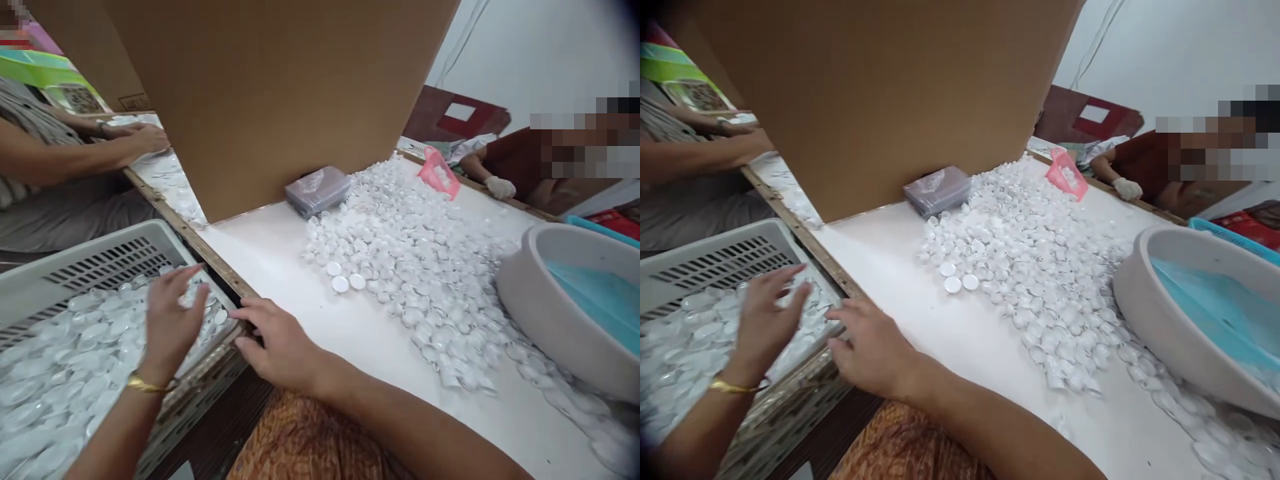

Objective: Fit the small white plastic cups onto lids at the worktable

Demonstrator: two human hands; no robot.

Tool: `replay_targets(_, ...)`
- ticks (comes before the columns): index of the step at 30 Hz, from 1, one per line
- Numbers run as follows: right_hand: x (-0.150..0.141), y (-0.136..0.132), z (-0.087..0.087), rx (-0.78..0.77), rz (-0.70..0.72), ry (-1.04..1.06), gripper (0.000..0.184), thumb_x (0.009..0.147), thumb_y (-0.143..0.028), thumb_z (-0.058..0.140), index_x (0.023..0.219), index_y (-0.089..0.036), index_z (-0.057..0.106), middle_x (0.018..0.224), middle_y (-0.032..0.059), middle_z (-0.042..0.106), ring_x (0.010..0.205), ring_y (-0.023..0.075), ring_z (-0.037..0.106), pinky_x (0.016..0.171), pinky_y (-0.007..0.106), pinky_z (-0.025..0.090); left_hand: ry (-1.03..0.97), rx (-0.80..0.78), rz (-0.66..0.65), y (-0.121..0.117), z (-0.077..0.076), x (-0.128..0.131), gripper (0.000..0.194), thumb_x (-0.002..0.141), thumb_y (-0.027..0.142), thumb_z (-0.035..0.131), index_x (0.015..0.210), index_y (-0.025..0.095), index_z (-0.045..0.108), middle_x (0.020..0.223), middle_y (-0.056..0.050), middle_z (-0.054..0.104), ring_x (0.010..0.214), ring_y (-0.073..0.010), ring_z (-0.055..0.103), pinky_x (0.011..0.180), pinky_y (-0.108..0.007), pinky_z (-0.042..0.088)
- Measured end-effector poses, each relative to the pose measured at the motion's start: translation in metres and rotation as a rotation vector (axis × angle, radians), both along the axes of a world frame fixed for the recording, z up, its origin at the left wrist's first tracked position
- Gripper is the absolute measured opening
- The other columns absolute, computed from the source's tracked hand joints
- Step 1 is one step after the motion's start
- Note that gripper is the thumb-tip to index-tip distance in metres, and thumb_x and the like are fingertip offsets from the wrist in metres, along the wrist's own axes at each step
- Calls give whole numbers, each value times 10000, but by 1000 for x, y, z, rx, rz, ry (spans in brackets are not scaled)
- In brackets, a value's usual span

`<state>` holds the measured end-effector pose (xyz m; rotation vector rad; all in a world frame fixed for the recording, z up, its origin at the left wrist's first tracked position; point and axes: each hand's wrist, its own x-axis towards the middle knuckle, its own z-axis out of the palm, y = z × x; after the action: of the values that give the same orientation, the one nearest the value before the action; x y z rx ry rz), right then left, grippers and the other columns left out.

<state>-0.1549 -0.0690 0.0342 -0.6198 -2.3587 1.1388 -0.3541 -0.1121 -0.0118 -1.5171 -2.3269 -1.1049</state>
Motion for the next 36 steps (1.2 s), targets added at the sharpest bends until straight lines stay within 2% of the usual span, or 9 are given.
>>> replay_targets(3,45,1,-2,-33,-143,57,334,829,-162,516,1157,-188,575,1223,71,538,1141,150,500,992,311,417,44,-2,-407,48,11,71,350,869,332,454,1181,201,544,1136,-85,497,1072,-196,473,953,-365,418)
replay_targets(5,76,0,-5,-63,-261,56,306,835,-149,497,1123,-193,590,1194,75,547,1098,155,526,909,299,483,94,-126,-583,74,14,110,395,863,365,469,1238,247,508,1209,-96,445,1126,-224,436,956,-386,414)
replay_targets(10,146,4,-18,-65,-487,16,261,870,-199,450,1096,-212,580,1225,76,528,1006,166,579,785,302,536,244,-359,-663,114,11,160,586,773,426,597,1315,278,430,1265,-128,414,1162,-302,393,914,-435,420)
replay_targets(14,169,28,-27,57,-536,-83,305,884,-198,411,1161,-209,541,1252,80,514,925,163,600,727,310,542,362,-413,-574,116,9,173,464,804,355,562,1242,216,503,1142,-129,497,1079,-281,442,882,-406,429)
replay_targets(18,162,65,-29,372,-521,-315,362,874,-158,422,1224,-132,508,1270,100,519,1101,229,498,918,386,451,397,-400,-513,103,8,177,354,809,331,550,1138,203,563,1038,-111,508,1005,-258,463,831,-368,450)
replay_targets(21,150,85,-32,489,-478,-459,347,854,-115,442,1187,-104,538,1248,121,539,1120,277,454,918,438,408,358,-387,-481,94,8,180,336,772,361,596,1071,208,586,1065,-110,483,1032,-263,443,829,-357,452)
replay_targets(25,144,87,-39,480,-459,-448,294,825,-63,458,1081,-126,590,1190,146,568,1089,295,454,883,472,390,318,-410,-485,92,10,187,411,747,370,621,1124,221,553,1110,-109,467,1032,-260,442,834,-368,448)
replay_targets(28,148,75,-42,443,-457,-422,268,835,-65,447,1038,-145,603,1133,140,589,1054,274,479,891,454,394,334,-441,-568,92,9,194,311,770,324,588,1059,209,578,1015,-96,494,984,-247,458,829,-369,441)
replay_targets(36,145,49,-37,291,-454,-299,338,796,-102,496,1112,-202,564,1125,47,604,1055,166,549,920,238,449,394,-484,-703,90,2,195,386,813,220,465,1198,203,480,956,-89,496,934,-243,469,738,-334,445)
